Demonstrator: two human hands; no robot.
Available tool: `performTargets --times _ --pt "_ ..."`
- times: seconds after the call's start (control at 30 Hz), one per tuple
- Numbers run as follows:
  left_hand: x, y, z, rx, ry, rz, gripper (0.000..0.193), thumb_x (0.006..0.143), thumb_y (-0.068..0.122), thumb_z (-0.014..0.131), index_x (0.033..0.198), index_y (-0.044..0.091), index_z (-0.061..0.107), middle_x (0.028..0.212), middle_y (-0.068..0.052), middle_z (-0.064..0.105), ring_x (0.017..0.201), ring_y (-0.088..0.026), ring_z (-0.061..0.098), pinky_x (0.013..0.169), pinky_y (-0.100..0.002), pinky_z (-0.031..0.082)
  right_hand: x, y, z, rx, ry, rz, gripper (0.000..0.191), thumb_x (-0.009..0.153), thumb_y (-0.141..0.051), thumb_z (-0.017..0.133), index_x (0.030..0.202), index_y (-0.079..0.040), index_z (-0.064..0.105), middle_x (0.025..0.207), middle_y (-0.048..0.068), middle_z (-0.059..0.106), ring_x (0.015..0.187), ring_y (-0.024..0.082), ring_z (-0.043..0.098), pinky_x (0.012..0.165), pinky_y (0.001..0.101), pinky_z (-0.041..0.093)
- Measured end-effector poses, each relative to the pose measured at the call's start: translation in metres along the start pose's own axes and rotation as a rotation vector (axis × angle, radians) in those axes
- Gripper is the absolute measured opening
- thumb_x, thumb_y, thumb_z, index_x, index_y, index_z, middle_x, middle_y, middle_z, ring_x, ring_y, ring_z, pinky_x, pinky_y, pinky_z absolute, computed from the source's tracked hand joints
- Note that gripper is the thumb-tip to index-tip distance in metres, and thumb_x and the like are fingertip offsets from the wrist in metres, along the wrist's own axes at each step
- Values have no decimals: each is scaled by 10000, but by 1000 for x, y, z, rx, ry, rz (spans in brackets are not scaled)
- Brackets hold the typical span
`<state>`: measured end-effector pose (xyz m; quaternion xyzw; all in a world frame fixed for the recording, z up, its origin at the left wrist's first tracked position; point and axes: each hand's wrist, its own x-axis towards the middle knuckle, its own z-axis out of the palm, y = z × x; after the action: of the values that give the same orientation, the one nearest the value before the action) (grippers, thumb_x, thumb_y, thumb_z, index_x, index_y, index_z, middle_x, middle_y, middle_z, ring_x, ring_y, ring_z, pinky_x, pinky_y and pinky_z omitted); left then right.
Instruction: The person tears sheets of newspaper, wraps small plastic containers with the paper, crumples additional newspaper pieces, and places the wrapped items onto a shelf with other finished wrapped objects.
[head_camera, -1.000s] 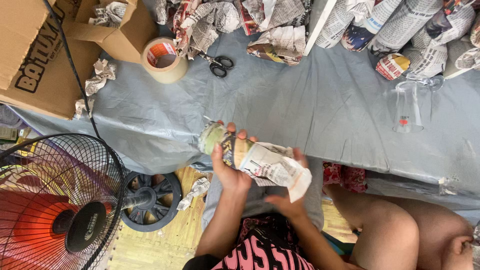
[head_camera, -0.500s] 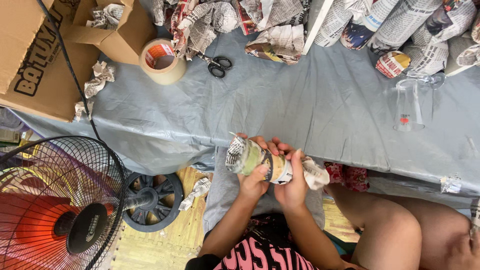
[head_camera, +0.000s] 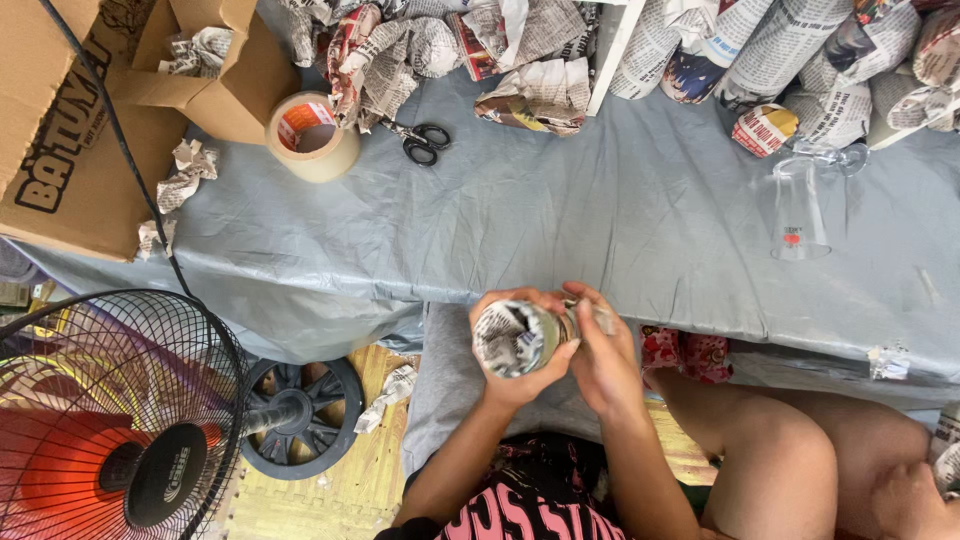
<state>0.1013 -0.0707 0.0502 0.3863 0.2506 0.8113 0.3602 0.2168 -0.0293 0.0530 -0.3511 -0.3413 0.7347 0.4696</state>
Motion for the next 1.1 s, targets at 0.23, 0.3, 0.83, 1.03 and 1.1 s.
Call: performTargets --times 0.23,0.3,0.83,1.03,1.1 --pt "19 -9 13 233 -105 197 834 793 -15 898 1438 79 377 1252 -170 621 1215 -266 638 1009 -414 580 -3 -25 20 -68 7 -6 802 1060 -592 257 1606 -5 293 1468 166 500 1391 278 474 1153 430 379" --pt "29 -14 13 302 -168 254 830 764 31 929 1410 73 410 1254 -166 637 1220 -265 646 1029 -409 578 5 -28 18 -63 14 46 812 1031 -595 296 1616 -32 256 1495 151 473 1398 271 457 1159 447 363" --pt "129 -73 34 454 -401 37 818 742 133 939 1436 47 515 1353 -134 671 1227 -248 696 1072 -355 568 82 -78 -58 -116 -137 -77 863 860 -403 823 1462 80 436 1426 152 576 1344 261 530 1177 435 374" --pt "153 -91 43 480 -512 34 846 724 132 909 1456 51 492 1418 -164 608 1357 -259 570 1169 -383 458 102 -96 -50 -178 -57 -249 829 833 -252 797 1502 82 438 1408 161 588 1316 250 565 1162 399 409" --pt "157 -107 34 514 -566 79 898 697 118 871 1482 33 444 1479 -198 531 1425 -295 466 1211 -420 365 115 -107 -48 -334 16 -342 977 744 -281 853 1524 47 364 1440 181 553 1343 281 558 1168 415 426"
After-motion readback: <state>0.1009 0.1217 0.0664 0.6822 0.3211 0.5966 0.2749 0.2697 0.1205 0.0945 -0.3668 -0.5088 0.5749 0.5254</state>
